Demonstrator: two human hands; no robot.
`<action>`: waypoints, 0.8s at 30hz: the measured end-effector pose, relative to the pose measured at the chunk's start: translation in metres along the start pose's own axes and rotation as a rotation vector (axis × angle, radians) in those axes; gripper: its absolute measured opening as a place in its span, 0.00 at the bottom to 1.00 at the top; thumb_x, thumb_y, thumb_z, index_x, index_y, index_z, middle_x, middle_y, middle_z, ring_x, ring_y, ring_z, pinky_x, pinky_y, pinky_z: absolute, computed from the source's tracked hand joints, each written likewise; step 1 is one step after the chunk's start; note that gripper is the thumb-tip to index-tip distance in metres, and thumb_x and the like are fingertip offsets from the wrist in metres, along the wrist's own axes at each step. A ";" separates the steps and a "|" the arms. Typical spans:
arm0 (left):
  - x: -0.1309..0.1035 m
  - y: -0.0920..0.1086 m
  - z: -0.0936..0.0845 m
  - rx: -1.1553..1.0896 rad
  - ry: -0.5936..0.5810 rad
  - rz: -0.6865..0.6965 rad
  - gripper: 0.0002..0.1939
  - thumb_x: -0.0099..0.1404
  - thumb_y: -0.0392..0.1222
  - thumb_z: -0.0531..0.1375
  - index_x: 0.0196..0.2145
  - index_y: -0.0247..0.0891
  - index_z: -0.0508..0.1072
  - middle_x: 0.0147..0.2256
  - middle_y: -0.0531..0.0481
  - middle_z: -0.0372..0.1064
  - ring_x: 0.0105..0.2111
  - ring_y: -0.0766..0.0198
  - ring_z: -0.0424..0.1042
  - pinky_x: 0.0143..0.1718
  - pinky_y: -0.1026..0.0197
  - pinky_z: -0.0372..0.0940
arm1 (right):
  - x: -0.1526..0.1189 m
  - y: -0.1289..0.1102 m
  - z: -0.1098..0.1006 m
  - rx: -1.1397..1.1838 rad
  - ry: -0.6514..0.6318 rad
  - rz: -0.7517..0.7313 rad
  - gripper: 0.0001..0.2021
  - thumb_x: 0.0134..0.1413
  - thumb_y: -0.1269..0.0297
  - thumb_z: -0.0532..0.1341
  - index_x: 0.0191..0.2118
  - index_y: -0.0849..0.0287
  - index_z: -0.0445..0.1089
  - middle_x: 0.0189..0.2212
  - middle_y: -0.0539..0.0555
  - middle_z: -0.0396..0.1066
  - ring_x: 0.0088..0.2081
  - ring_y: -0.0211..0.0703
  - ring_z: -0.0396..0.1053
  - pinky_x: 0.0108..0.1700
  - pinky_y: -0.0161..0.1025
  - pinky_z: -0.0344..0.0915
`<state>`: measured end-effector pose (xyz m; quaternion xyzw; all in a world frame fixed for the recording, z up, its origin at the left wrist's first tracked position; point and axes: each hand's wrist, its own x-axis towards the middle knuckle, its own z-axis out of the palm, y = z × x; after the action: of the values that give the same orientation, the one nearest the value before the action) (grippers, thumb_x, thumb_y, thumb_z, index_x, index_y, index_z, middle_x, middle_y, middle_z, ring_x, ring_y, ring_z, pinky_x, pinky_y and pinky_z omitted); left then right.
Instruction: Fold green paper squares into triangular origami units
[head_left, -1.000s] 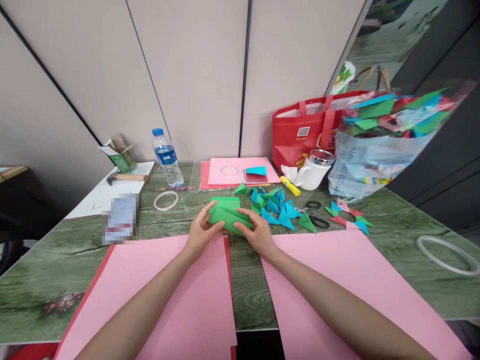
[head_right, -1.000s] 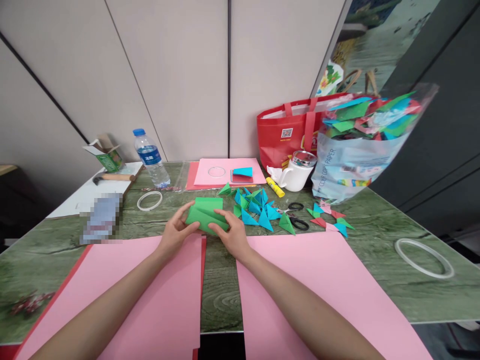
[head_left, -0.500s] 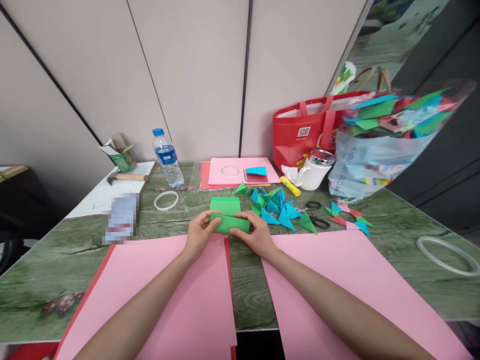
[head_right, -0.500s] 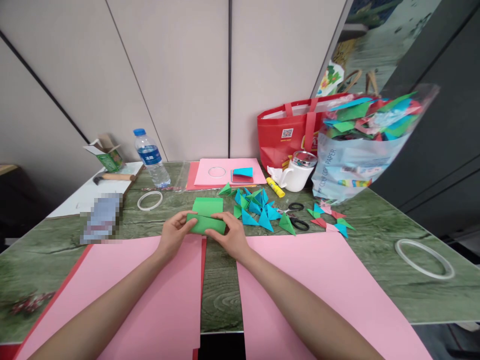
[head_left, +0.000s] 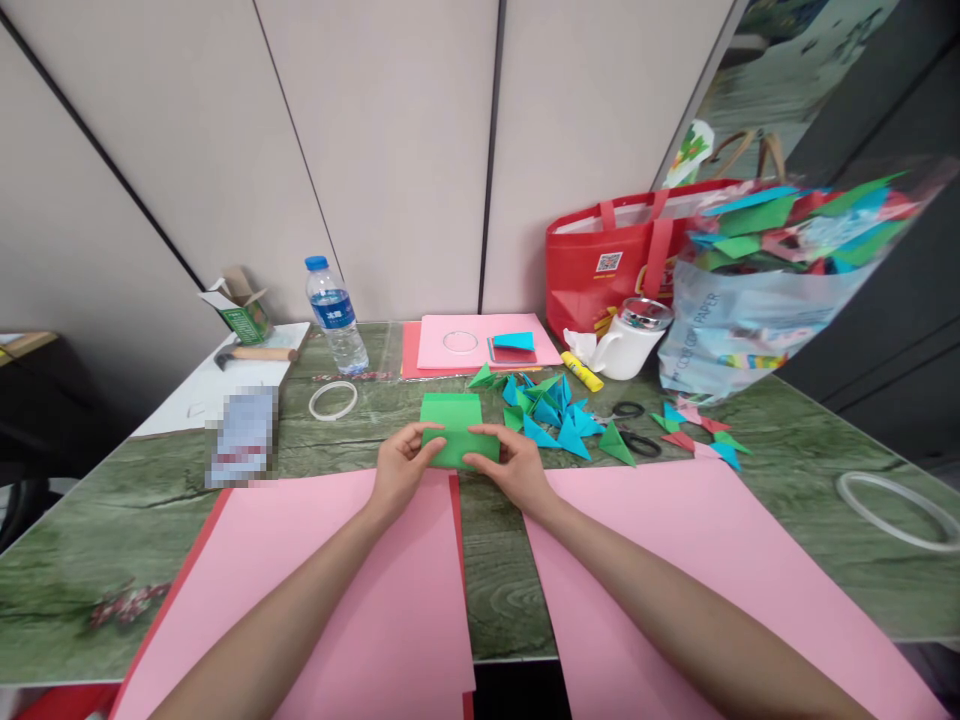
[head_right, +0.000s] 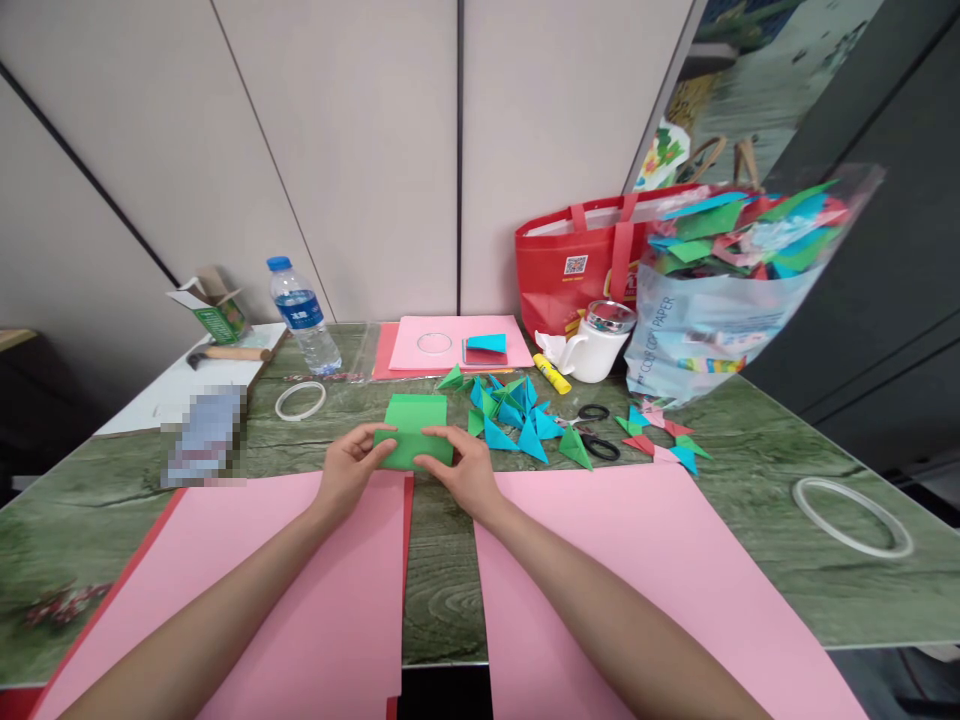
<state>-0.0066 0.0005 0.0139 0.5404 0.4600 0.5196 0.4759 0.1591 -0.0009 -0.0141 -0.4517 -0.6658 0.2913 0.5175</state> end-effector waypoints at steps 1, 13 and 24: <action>0.000 0.000 0.000 -0.003 -0.001 -0.003 0.12 0.50 0.41 0.62 0.32 0.34 0.70 0.21 0.55 0.67 0.20 0.71 0.62 0.21 0.69 0.57 | 0.000 0.000 0.000 0.001 -0.001 0.005 0.16 0.41 0.58 0.64 0.39 0.57 0.69 0.36 0.54 0.71 0.35 0.45 0.68 0.36 0.39 0.63; -0.001 0.001 0.000 0.033 0.014 -0.004 0.13 0.50 0.43 0.62 0.33 0.34 0.70 0.16 0.57 0.61 0.17 0.72 0.58 0.19 0.69 0.52 | -0.001 0.000 0.000 -0.015 -0.011 0.023 0.17 0.41 0.58 0.63 0.39 0.57 0.69 0.35 0.53 0.71 0.31 0.42 0.67 0.30 0.36 0.61; -0.001 -0.001 -0.001 0.076 0.025 0.023 0.13 0.50 0.43 0.62 0.32 0.34 0.70 0.14 0.59 0.55 0.16 0.74 0.53 0.18 0.70 0.50 | -0.001 -0.001 0.001 -0.017 -0.005 0.058 0.18 0.40 0.59 0.64 0.40 0.57 0.68 0.36 0.53 0.71 0.27 0.39 0.65 0.26 0.34 0.60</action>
<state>-0.0074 -0.0001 0.0127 0.5567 0.4790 0.5139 0.4433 0.1582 -0.0020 -0.0134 -0.4747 -0.6560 0.3016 0.5033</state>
